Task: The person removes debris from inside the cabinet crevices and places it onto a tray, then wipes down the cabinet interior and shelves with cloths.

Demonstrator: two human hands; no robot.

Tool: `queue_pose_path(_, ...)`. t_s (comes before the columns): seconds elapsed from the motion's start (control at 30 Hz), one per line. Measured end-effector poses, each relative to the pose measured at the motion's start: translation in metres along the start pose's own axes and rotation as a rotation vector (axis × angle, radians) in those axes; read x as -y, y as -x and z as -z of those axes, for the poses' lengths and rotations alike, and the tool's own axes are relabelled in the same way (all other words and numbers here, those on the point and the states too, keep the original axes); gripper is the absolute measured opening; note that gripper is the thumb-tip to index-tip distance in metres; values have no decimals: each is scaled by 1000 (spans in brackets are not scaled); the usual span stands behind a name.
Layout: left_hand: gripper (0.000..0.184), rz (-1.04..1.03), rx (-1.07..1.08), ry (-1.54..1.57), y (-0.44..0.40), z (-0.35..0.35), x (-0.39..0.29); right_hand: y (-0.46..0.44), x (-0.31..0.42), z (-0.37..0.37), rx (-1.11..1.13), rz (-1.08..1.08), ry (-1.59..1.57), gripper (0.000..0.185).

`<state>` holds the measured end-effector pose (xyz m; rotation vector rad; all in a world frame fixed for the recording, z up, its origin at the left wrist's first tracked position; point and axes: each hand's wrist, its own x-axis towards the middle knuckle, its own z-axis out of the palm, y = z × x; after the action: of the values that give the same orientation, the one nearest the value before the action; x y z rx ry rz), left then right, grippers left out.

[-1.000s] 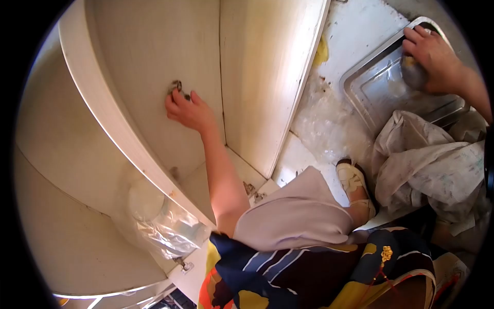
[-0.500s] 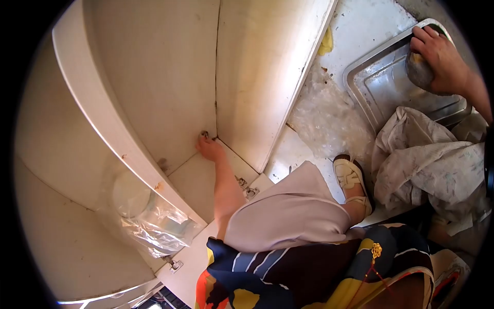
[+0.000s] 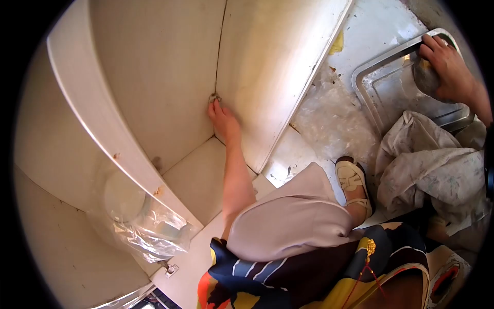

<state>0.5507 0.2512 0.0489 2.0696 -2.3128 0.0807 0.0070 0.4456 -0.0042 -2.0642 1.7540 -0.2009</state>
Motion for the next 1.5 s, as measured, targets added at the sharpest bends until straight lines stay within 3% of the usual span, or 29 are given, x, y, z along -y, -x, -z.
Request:
queue_pose_path(0.03, 38, 5, -5, -2, 6, 2, 15, 0, -1, 0, 1, 12, -13, 53)
queue_pose_path(0.1, 38, 260, 79, -99, 15, 2, 58, 1, -2, 2, -2, 16, -24, 53)
queue_pose_path(0.17, 39, 361, 97, -63, 24, -16, 129, 2, -1, 4, 21, 20, -23, 54)
queue_pose_path(0.2, 40, 471, 118, -30, 28, -14, 136, 2, 0, 3, 31, 24, -22, 54)
queue_pose_path(0.3, 42, 520, 217, -70, 11, -21, 145, 2, 0, 0, 38, 23, 1, 56)
queue_pose_path(0.37, 43, 215, -11, -47, 18, -29, 112, 1, -2, -7, -29, 23, 35, 57)
queue_pose_path(0.43, 40, -6, -36, 93, 21, -13, 31, -1, 0, 1, 23, -1, 20, 58)
queue_pose_path(0.5, 37, -21, -24, 137, 17, -5, 7, -4, 4, 10, 136, 8, 17, 58)
queue_pose_path(0.57, 35, -58, -33, 176, 13, 3, 11, -3, 2, 4, 101, 15, 4, 58)
queue_pose_path(0.7, 28, 105, 152, -440, 26, 22, 76, 1, 1, 6, 57, 19, -9, 60)
queue_pose_path(0.73, 28, 98, 159, -442, 33, 26, 98, 3, 0, 3, 62, 12, -14, 60)
queue_pose_path(0.8, 25, -102, 141, -721, 48, 33, 128, 3, -4, -1, 49, 6, 26, 62)
queue_pose_path(0.83, 25, -103, 146, -717, 49, 29, 133, 3, -5, -1, 46, 3, 41, 63)
queue_pose_path(0.9, 22, -322, 150, -807, 52, 29, 141, 1, -6, 0, 95, -1, 32, 64)
queue_pose_path(1.1, 16, -221, 440, -776, 28, 60, 116, 3, -3, 1, 85, -16, 14, 63)
queue_pose_path(1.23, 8, -112, 473, -593, 34, 57, 132, 2, -7, 1, 48, 34, 3, 61)
queue_pose_path(1.33, 10, -209, 595, -613, 58, 67, 104, 1, -4, 4, 51, 46, -28, 56)
queue_pose_path(1.4, 12, -411, 720, -661, 78, 65, 108, 0, 0, 7, 53, 42, -30, 52)
queue_pose_path(1.5, 11, -432, 826, -628, 109, 70, 92, -1, 3, 12, 31, 57, -33, 49)
